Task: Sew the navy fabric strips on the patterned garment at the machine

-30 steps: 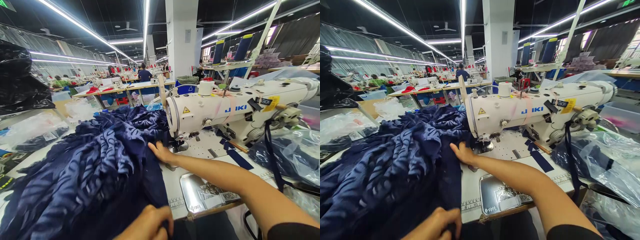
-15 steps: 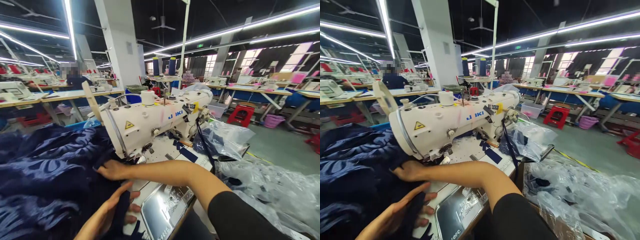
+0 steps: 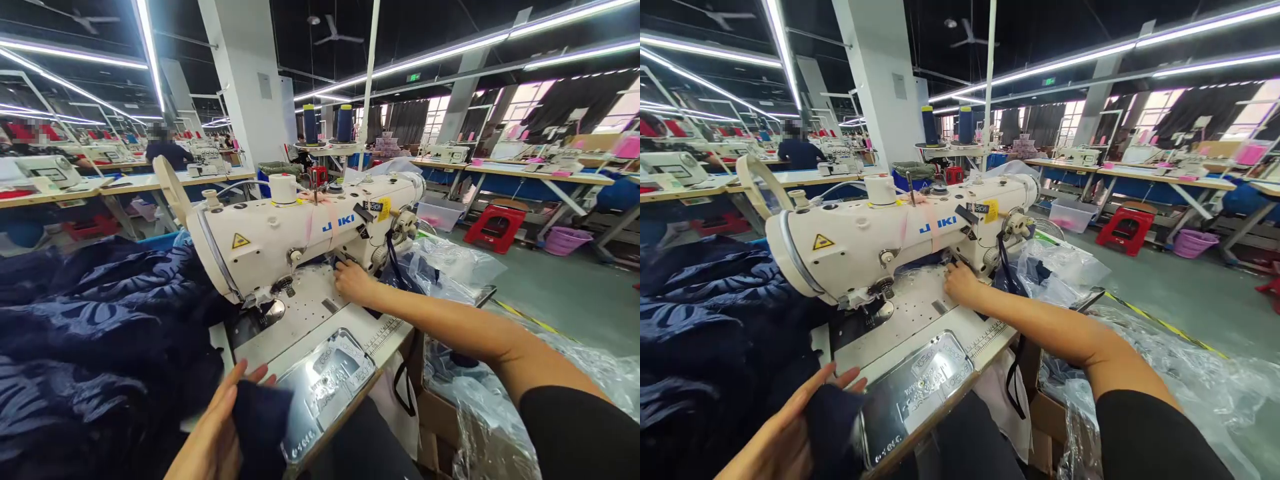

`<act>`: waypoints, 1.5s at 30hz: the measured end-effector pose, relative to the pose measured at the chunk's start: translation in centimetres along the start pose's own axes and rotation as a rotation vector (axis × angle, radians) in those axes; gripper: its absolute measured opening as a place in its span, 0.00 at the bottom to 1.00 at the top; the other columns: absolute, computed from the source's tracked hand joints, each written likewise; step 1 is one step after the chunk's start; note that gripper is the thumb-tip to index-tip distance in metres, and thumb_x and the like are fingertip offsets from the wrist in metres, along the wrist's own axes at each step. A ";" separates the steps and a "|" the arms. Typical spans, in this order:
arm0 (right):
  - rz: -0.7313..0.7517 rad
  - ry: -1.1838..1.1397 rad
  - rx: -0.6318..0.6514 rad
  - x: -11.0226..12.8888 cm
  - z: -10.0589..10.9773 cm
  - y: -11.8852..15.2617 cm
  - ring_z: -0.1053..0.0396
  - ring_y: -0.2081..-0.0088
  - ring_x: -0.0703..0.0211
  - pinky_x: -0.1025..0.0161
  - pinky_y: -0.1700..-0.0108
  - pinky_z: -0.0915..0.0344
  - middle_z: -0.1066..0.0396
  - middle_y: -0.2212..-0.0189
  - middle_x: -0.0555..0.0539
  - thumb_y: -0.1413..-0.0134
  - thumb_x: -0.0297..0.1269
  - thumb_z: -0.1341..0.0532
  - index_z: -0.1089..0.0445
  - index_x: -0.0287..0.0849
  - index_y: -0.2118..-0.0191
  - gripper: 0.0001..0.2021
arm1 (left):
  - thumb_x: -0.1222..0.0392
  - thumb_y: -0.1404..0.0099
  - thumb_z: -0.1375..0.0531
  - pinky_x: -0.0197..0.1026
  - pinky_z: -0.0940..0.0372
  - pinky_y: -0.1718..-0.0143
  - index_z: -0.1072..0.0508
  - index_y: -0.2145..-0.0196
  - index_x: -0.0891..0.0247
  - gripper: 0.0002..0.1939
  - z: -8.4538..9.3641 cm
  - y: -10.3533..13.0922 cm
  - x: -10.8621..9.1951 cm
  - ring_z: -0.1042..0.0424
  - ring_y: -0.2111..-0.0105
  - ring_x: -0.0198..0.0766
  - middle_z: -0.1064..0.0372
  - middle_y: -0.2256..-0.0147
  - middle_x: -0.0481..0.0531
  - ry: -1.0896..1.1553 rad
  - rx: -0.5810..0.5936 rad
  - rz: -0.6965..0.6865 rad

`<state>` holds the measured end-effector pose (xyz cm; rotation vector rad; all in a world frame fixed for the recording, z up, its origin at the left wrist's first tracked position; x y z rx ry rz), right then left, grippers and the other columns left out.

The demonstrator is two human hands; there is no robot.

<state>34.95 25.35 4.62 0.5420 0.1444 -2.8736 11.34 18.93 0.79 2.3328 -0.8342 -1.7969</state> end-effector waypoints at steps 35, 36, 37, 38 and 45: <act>0.270 -0.352 -0.205 6.4 0.1 -1.1 0.36 0.58 0.56 0.62 0.56 0.42 0.32 0.59 0.40 0.51 0.17 0.48 0.31 0.33 0.61 0.14 | 0.78 0.44 0.55 0.45 0.38 0.68 0.30 0.71 0.70 0.16 -6.0 -3.6 -3.1 0.30 0.72 0.44 0.32 0.72 0.58 -2.273 0.001 -0.866; 0.301 -0.390 -0.217 6.8 0.2 -1.1 0.36 0.58 0.57 0.63 0.56 0.41 0.32 0.59 0.40 0.52 0.16 0.48 0.31 0.33 0.60 0.15 | 0.77 0.44 0.54 0.45 0.38 0.68 0.30 0.72 0.69 0.14 -5.8 -3.4 -3.3 0.30 0.71 0.44 0.32 0.72 0.57 -2.239 -0.038 -0.923; 0.311 -0.418 -0.227 6.8 0.3 -1.2 0.36 0.58 0.57 0.63 0.56 0.41 0.32 0.58 0.40 0.52 0.16 0.48 0.32 0.33 0.59 0.16 | 0.76 0.44 0.53 0.45 0.39 0.68 0.30 0.72 0.68 0.13 -5.7 -3.2 -3.4 0.31 0.71 0.45 0.32 0.72 0.57 -2.199 -0.070 -0.984; 0.307 -0.439 -0.241 6.6 0.4 -1.3 0.35 0.58 0.57 0.63 0.56 0.40 0.33 0.58 0.40 0.51 0.17 0.49 0.32 0.33 0.58 0.16 | 0.74 0.44 0.51 0.46 0.39 0.67 0.30 0.72 0.68 0.11 -5.6 -2.9 -3.5 0.31 0.70 0.45 0.32 0.72 0.57 -2.152 -0.086 -1.042; 0.452 -0.430 -0.354 5.9 0.6 -0.8 0.38 0.55 0.57 0.61 0.54 0.39 0.34 0.54 0.41 0.47 0.20 0.50 0.34 0.35 0.53 0.16 | 0.63 0.39 0.50 0.41 0.41 0.64 0.30 0.77 0.65 0.13 -5.3 -2.0 -3.5 0.32 0.71 0.38 0.32 0.75 0.51 -1.660 0.048 -1.060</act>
Point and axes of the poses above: each hand's wrist, its own y-axis away from the middle knuckle, its own z-axis out of the back of the hand, x = y × z, the point moved 8 cm from there along -y, towards the middle knuckle
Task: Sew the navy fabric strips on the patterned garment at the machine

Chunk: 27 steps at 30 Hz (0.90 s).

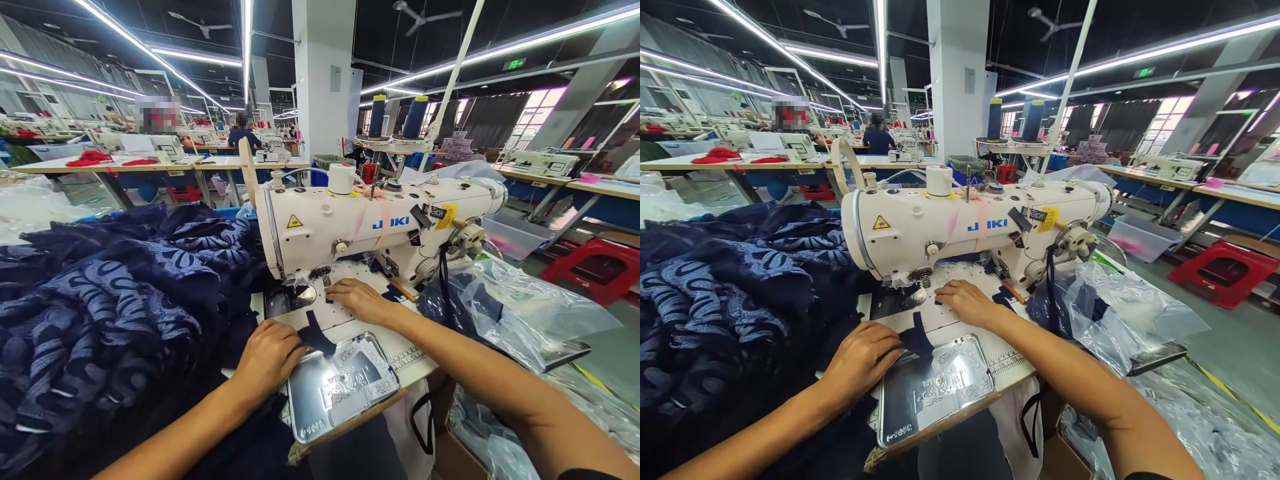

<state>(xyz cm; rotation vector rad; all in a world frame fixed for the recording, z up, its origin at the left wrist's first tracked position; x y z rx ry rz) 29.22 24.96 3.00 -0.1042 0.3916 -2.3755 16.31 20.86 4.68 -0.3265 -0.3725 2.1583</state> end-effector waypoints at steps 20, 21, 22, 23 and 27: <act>0.020 0.191 0.099 2.8 -2.1 -2.0 0.37 0.69 0.59 0.63 0.65 0.41 0.35 0.70 0.43 0.46 0.22 0.49 0.33 0.35 0.67 0.08 | 0.74 0.40 0.54 0.45 0.40 0.60 0.32 0.66 0.68 0.12 -3.1 -1.4 0.3 0.36 0.62 0.43 0.34 0.64 0.57 -0.315 0.338 -0.139; -0.004 0.171 0.088 2.6 -2.2 -2.2 0.37 0.70 0.60 0.64 0.67 0.41 0.36 0.70 0.43 0.44 0.23 0.50 0.34 0.35 0.68 0.09 | 0.75 0.41 0.53 0.45 0.39 0.60 0.32 0.65 0.68 0.12 -3.2 -0.9 0.6 0.36 0.61 0.43 0.34 0.62 0.57 -0.274 0.325 -0.128; -0.026 0.146 0.073 2.5 -2.3 -2.4 0.37 0.71 0.61 0.65 0.68 0.41 0.35 0.70 0.44 0.43 0.25 0.50 0.34 0.35 0.69 0.09 | 0.75 0.43 0.52 0.45 0.39 0.59 0.33 0.62 0.68 0.14 -3.2 -0.4 0.8 0.36 0.58 0.44 0.34 0.60 0.58 -0.233 0.312 -0.120; -0.042 0.118 0.054 2.3 -2.4 -2.6 0.37 0.71 0.61 0.65 0.69 0.41 0.35 0.70 0.44 0.42 0.28 0.50 0.34 0.35 0.69 0.09 | 0.76 0.44 0.51 0.46 0.39 0.57 0.34 0.59 0.69 0.16 -3.2 0.1 1.0 0.37 0.55 0.45 0.35 0.57 0.59 -0.199 0.296 -0.116; -0.101 0.043 -0.009 1.9 -2.6 -3.4 0.36 0.71 0.61 0.66 0.70 0.43 0.34 0.69 0.45 0.43 0.33 0.46 0.36 0.36 0.66 0.06 | 0.73 0.46 0.49 0.49 0.41 0.52 0.38 0.50 0.68 0.24 -2.6 0.9 1.2 0.42 0.49 0.49 0.39 0.49 0.59 -0.149 0.262 -0.100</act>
Point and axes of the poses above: each hand's wrist, its own y-axis away from the middle knuckle, its own z-axis out of the back of the hand, x = y × z, the point moved 8 cm from there along -y, towards the middle knuckle
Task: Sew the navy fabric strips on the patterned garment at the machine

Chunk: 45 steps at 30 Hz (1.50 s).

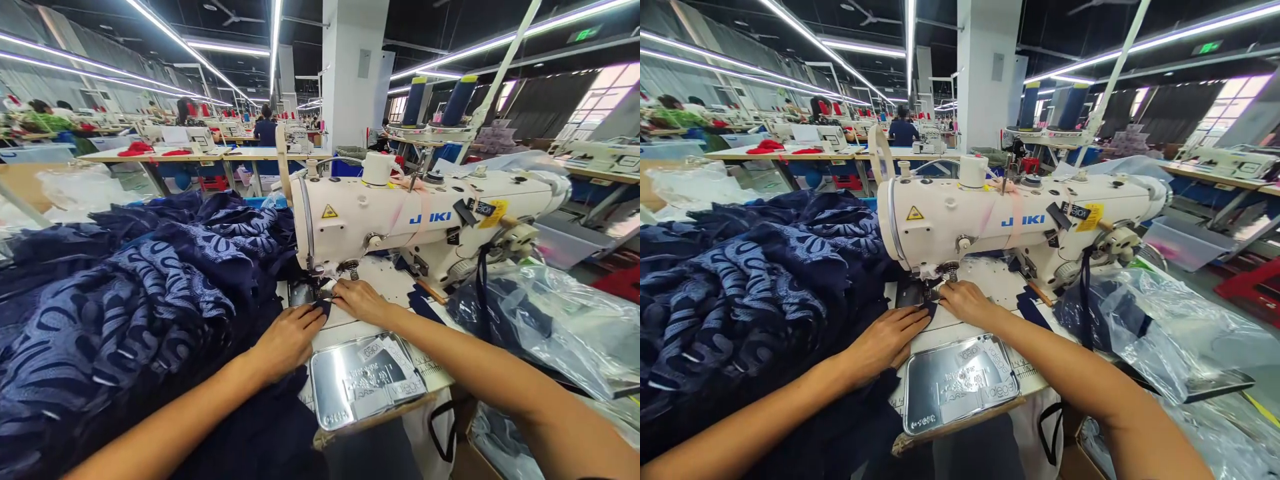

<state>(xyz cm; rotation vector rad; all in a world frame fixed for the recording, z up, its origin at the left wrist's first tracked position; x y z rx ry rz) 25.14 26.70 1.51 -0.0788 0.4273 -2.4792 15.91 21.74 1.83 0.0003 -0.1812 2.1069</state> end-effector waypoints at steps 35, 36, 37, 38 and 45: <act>-0.154 -0.519 0.051 -0.3 -0.3 -1.8 0.42 0.75 0.67 0.70 0.71 0.45 0.39 0.77 0.53 0.54 0.21 0.43 0.37 0.37 0.75 0.06 | 0.73 0.43 0.47 0.48 0.34 0.62 0.33 0.63 0.66 0.10 -0.5 -0.9 -0.7 0.36 0.57 0.46 0.36 0.51 0.55 -0.162 -0.055 -0.029; -0.110 -0.476 0.036 0.1 0.0 -1.7 0.41 0.74 0.67 0.70 0.71 0.45 0.38 0.76 0.52 0.53 0.21 0.43 0.37 0.37 0.74 0.06 | 0.73 0.43 0.48 0.48 0.34 0.62 0.33 0.63 0.66 0.11 -0.6 -0.9 -0.6 0.36 0.57 0.46 0.37 0.51 0.55 -0.153 -0.051 -0.023; -0.054 -0.423 0.020 0.6 0.2 -1.6 0.40 0.73 0.66 0.69 0.70 0.43 0.37 0.75 0.51 0.52 0.21 0.44 0.36 0.37 0.74 0.06 | 0.73 0.44 0.48 0.48 0.34 0.60 0.33 0.62 0.67 0.11 -0.6 -0.9 -0.6 0.36 0.56 0.46 0.37 0.51 0.56 -0.145 -0.046 -0.019; 0.013 -0.358 0.007 1.3 0.5 -1.3 0.39 0.71 0.64 0.68 0.68 0.42 0.36 0.74 0.49 0.51 0.22 0.45 0.35 0.37 0.73 0.05 | 0.74 0.44 0.48 0.47 0.34 0.59 0.33 0.62 0.67 0.12 -0.6 -0.8 -0.6 0.36 0.55 0.46 0.37 0.51 0.56 -0.138 -0.040 -0.015; 0.243 0.112 0.016 4.2 0.8 0.8 0.37 0.62 0.55 0.58 0.59 0.39 0.33 0.63 0.41 0.45 0.24 0.48 0.32 0.34 0.61 0.09 | 0.66 0.44 0.45 0.51 0.43 0.47 0.30 0.63 0.66 0.10 0.9 0.0 0.9 0.36 0.53 0.45 0.32 0.56 0.56 0.037 -0.039 -0.012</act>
Point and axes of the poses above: each hand's wrist, its own y-axis away from the middle knuckle, its own z-axis out of the back of the hand, x = y × z, the point moved 8 cm from there along -y, towards the middle knuckle
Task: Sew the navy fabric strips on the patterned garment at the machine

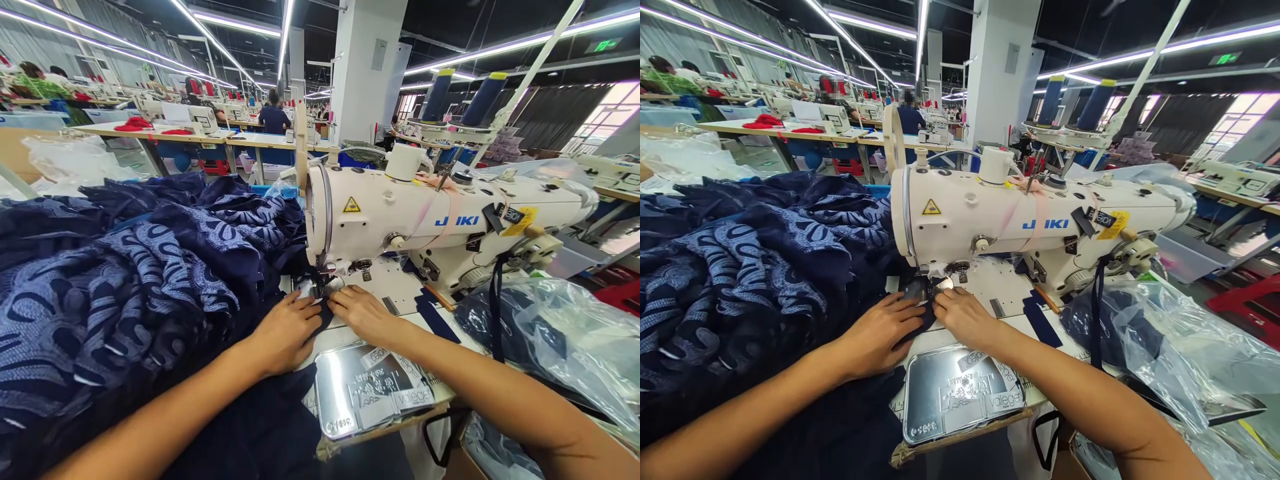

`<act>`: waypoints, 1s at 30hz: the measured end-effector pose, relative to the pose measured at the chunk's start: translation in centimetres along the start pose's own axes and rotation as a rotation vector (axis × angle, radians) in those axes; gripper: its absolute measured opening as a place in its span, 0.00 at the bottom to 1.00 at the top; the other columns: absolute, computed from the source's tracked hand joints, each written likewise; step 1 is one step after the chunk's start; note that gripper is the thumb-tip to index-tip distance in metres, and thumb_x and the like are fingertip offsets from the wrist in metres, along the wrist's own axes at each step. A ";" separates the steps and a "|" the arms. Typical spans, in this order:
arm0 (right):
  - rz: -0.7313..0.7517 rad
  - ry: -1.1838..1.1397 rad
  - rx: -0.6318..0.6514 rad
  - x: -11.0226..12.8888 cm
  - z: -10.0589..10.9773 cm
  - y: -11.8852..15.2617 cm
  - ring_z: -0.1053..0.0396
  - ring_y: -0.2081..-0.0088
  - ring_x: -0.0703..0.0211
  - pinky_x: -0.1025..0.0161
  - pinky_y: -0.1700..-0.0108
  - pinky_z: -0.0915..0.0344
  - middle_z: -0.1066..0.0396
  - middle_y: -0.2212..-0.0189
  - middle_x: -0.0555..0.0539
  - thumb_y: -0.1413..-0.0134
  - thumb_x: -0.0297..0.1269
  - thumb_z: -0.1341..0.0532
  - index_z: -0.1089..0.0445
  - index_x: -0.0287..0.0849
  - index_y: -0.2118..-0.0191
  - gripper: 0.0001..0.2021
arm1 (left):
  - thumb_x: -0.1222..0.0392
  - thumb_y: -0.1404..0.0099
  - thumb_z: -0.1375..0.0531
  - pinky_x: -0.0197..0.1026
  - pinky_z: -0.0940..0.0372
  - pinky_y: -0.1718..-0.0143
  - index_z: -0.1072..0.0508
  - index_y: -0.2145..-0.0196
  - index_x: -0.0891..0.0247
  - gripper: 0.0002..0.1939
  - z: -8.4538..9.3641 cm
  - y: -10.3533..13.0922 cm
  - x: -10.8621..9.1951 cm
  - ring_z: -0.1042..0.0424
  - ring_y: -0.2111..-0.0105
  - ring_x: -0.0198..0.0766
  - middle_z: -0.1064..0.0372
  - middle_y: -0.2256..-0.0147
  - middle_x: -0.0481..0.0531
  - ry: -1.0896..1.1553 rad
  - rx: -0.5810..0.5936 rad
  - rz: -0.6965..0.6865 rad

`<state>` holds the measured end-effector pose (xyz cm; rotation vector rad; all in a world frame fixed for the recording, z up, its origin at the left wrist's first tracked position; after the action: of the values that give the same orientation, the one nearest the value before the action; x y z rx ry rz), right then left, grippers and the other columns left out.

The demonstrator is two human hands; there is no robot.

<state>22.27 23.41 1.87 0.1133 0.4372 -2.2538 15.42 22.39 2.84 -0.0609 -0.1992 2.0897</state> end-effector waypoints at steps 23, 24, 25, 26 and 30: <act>0.003 -0.016 0.087 -3.2 -1.6 -0.8 0.36 0.53 0.53 0.58 0.55 0.34 0.36 0.51 0.39 0.47 0.20 0.49 0.37 0.33 0.50 0.18 | 0.73 0.43 0.47 0.44 0.35 0.59 0.31 0.64 0.68 0.09 -1.5 -2.3 0.6 0.31 0.62 0.42 0.31 0.62 0.56 -0.147 -0.080 0.080; -0.007 -0.013 0.093 -3.2 -1.6 -0.8 0.36 0.54 0.53 0.58 0.56 0.34 0.37 0.51 0.38 0.47 0.20 0.49 0.37 0.33 0.50 0.19 | 0.73 0.43 0.47 0.44 0.35 0.59 0.31 0.64 0.68 0.09 -1.5 -2.4 0.7 0.31 0.62 0.42 0.31 0.62 0.57 -0.150 -0.079 0.082; -0.016 -0.011 0.100 -3.2 -1.7 -0.9 0.35 0.54 0.53 0.58 0.56 0.34 0.37 0.51 0.38 0.48 0.19 0.50 0.38 0.32 0.49 0.19 | 0.73 0.43 0.47 0.45 0.35 0.59 0.31 0.64 0.68 0.09 -1.5 -2.4 0.7 0.31 0.62 0.43 0.30 0.63 0.57 -0.151 -0.078 0.085; -0.025 -0.010 0.105 -3.3 -1.7 -0.9 0.35 0.54 0.53 0.58 0.57 0.33 0.37 0.51 0.37 0.48 0.19 0.50 0.38 0.32 0.49 0.19 | 0.73 0.43 0.47 0.45 0.35 0.59 0.31 0.64 0.68 0.09 -1.4 -2.5 0.8 0.31 0.62 0.43 0.30 0.63 0.57 -0.153 -0.077 0.087; -0.051 -0.028 0.099 -3.5 -1.8 -0.9 0.36 0.53 0.52 0.57 0.57 0.33 0.37 0.51 0.35 0.48 0.19 0.50 0.39 0.32 0.48 0.20 | 0.73 0.43 0.47 0.44 0.36 0.58 0.31 0.63 0.69 0.10 -1.3 -2.7 0.8 0.31 0.61 0.43 0.30 0.62 0.57 -0.163 -0.087 0.083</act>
<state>23.82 27.06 1.20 0.1225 0.3170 -2.3250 17.46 24.51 2.02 0.0496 -0.3919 2.1688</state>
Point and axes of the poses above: each hand's wrist, its own y-axis away from the middle knuckle, its own z-axis out of the back of the hand, x = y × z, the point moved 8 cm from there along -y, towards the middle knuckle
